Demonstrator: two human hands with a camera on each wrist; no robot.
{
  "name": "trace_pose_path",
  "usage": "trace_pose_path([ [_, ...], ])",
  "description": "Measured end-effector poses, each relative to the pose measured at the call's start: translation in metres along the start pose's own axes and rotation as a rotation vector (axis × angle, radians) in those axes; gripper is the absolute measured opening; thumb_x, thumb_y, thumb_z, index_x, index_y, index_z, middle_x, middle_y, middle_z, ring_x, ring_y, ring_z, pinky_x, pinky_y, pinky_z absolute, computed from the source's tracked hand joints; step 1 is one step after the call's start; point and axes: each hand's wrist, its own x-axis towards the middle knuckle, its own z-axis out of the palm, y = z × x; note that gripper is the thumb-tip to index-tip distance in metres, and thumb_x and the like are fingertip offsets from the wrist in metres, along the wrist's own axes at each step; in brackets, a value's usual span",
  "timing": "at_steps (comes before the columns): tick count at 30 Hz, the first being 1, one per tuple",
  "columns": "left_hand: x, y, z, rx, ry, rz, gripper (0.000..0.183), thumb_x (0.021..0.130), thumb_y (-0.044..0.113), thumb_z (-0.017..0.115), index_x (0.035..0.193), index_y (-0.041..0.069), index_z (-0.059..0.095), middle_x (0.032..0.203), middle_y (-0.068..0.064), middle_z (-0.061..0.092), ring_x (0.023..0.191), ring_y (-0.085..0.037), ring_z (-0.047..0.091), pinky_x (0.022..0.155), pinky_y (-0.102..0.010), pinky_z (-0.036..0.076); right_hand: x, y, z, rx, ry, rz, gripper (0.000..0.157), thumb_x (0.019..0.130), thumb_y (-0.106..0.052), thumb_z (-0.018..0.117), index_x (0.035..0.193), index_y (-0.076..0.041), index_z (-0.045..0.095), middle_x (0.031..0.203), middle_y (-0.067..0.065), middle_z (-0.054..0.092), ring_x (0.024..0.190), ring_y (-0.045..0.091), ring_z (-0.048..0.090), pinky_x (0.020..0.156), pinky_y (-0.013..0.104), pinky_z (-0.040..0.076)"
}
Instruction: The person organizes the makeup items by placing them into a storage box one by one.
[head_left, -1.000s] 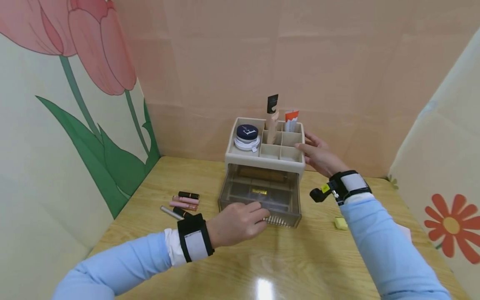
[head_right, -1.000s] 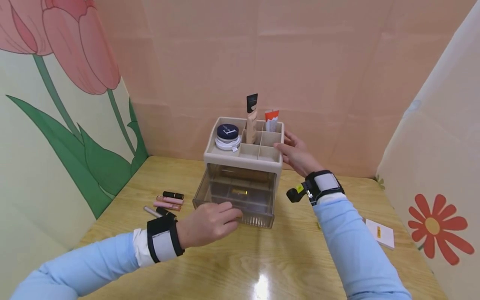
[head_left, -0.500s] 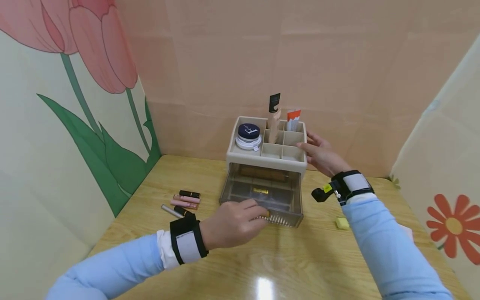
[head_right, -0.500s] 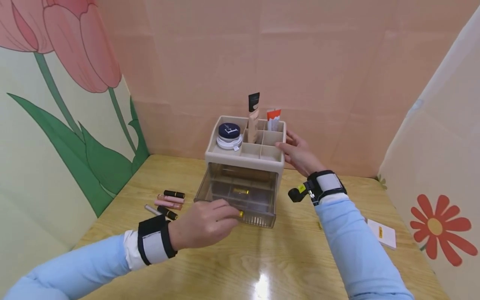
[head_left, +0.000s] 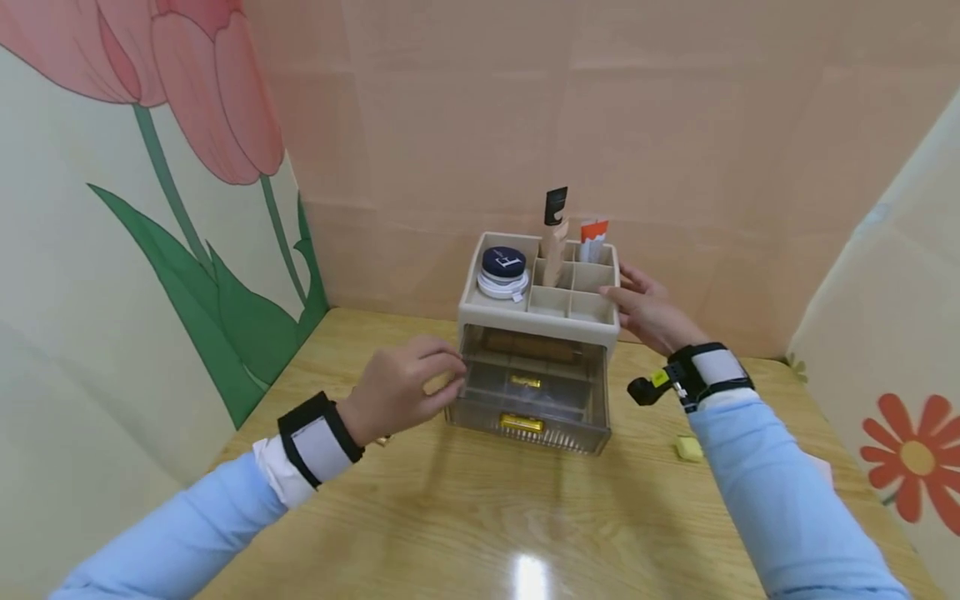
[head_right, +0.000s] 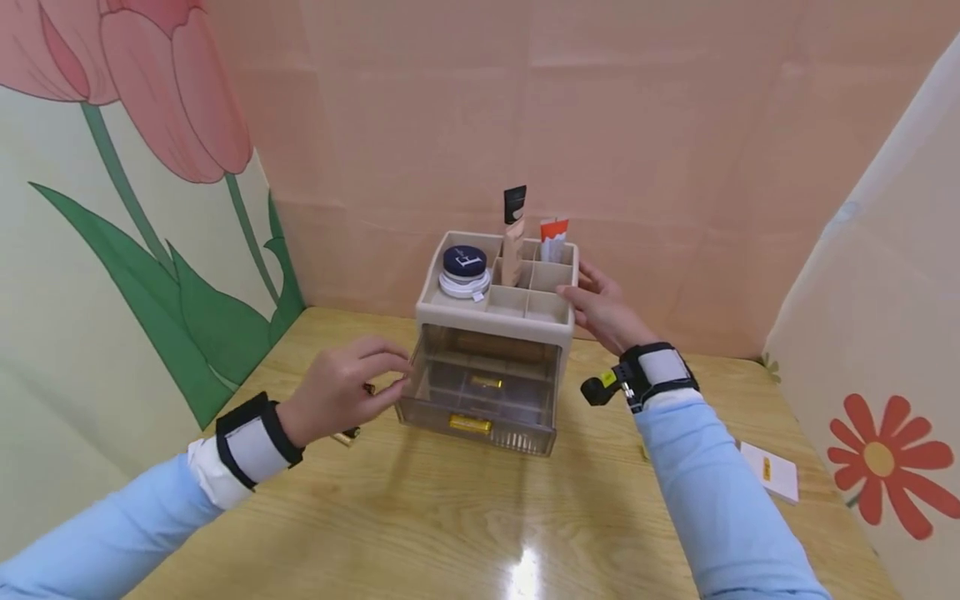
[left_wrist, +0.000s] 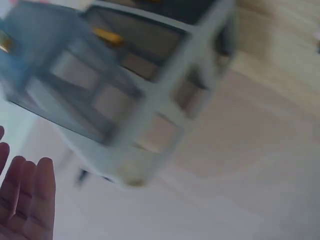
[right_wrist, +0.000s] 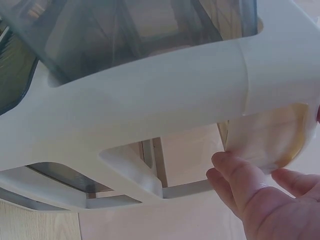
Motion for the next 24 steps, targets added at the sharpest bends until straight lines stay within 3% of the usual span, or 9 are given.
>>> trace_pose_path([
  [5, -0.024, -0.04, 0.009, 0.025, -0.03, -0.148, 0.015, 0.077, 0.011, 0.079, 0.089, 0.008, 0.071, 0.09, -0.004, 0.068, 0.077, -0.018, 0.065, 0.058, -0.029, 0.052, 0.002, 0.002, -0.001, 0.0, 0.007, 0.001, 0.072, 0.101, -0.022, 0.054, 0.158, -0.026, 0.009, 0.16, 0.014, 0.013, 0.136, 0.033, 0.032, 0.101, 0.043, 0.04],
  [8, -0.043, -0.063, 0.015, 0.014, -0.135, -0.202, 0.014, 0.077, 0.008, 0.079, 0.088, 0.007, 0.071, 0.087, -0.004, 0.067, 0.076, -0.019, 0.064, 0.062, -0.032, 0.053, 0.003, 0.004, -0.002, -0.007, 0.006, -0.004, 0.073, 0.101, -0.023, 0.054, 0.158, -0.026, 0.009, 0.16, 0.014, 0.012, 0.136, 0.033, 0.032, 0.101, 0.044, 0.039],
  [11, -0.065, -0.081, 0.02, -0.015, -0.298, -0.262, 0.011, 0.078, 0.007, 0.078, 0.088, 0.009, 0.073, 0.086, -0.001, 0.068, 0.078, -0.017, 0.064, 0.065, -0.032, 0.053, 0.003, 0.004, -0.002, -0.007, 0.009, -0.004, 0.073, 0.101, -0.023, 0.054, 0.158, -0.026, 0.009, 0.16, 0.015, 0.012, 0.136, 0.033, 0.032, 0.101, 0.044, 0.039],
  [14, -0.089, -0.092, 0.025, -0.053, -0.459, -0.34, 0.009, 0.079, 0.008, 0.076, 0.087, 0.01, 0.075, 0.087, 0.0, 0.068, 0.079, -0.019, 0.065, 0.067, -0.034, 0.053, 0.002, 0.005, -0.002, -0.005, 0.009, -0.002, 0.073, 0.101, -0.022, 0.054, 0.158, -0.026, 0.008, 0.16, 0.015, 0.011, 0.136, 0.034, 0.031, 0.102, 0.045, 0.039],
  [17, -0.115, -0.1, 0.031, -0.073, -0.576, -0.418, 0.009, 0.079, 0.009, 0.076, 0.087, 0.011, 0.076, 0.087, 0.002, 0.068, 0.078, -0.019, 0.065, 0.065, -0.033, 0.053, 0.001, 0.004, -0.002, -0.009, 0.004, -0.005, 0.073, 0.101, -0.022, 0.054, 0.158, -0.027, 0.008, 0.16, 0.014, 0.011, 0.136, 0.034, 0.03, 0.102, 0.044, 0.039],
  [20, -0.137, -0.107, 0.035, -0.074, -0.645, -0.464, 0.014, 0.076, 0.007, 0.078, 0.088, 0.013, 0.077, 0.087, 0.003, 0.069, 0.079, -0.018, 0.066, 0.065, -0.032, 0.053, 0.001, 0.003, -0.001, -0.012, 0.001, -0.007, 0.073, 0.101, -0.022, 0.054, 0.158, -0.026, 0.007, 0.16, 0.014, 0.011, 0.136, 0.034, 0.03, 0.102, 0.044, 0.038],
  [24, -0.158, -0.113, 0.042, -0.047, -0.678, -0.472, 0.016, 0.072, 0.007, 0.081, 0.084, 0.016, 0.076, 0.087, 0.005, 0.068, 0.079, -0.015, 0.065, 0.066, -0.032, 0.053, 0.001, 0.002, -0.001, -0.025, 0.003, -0.01, 0.072, 0.101, -0.023, 0.053, 0.158, -0.026, 0.007, 0.16, 0.013, 0.011, 0.136, 0.034, 0.031, 0.102, 0.045, 0.038],
])
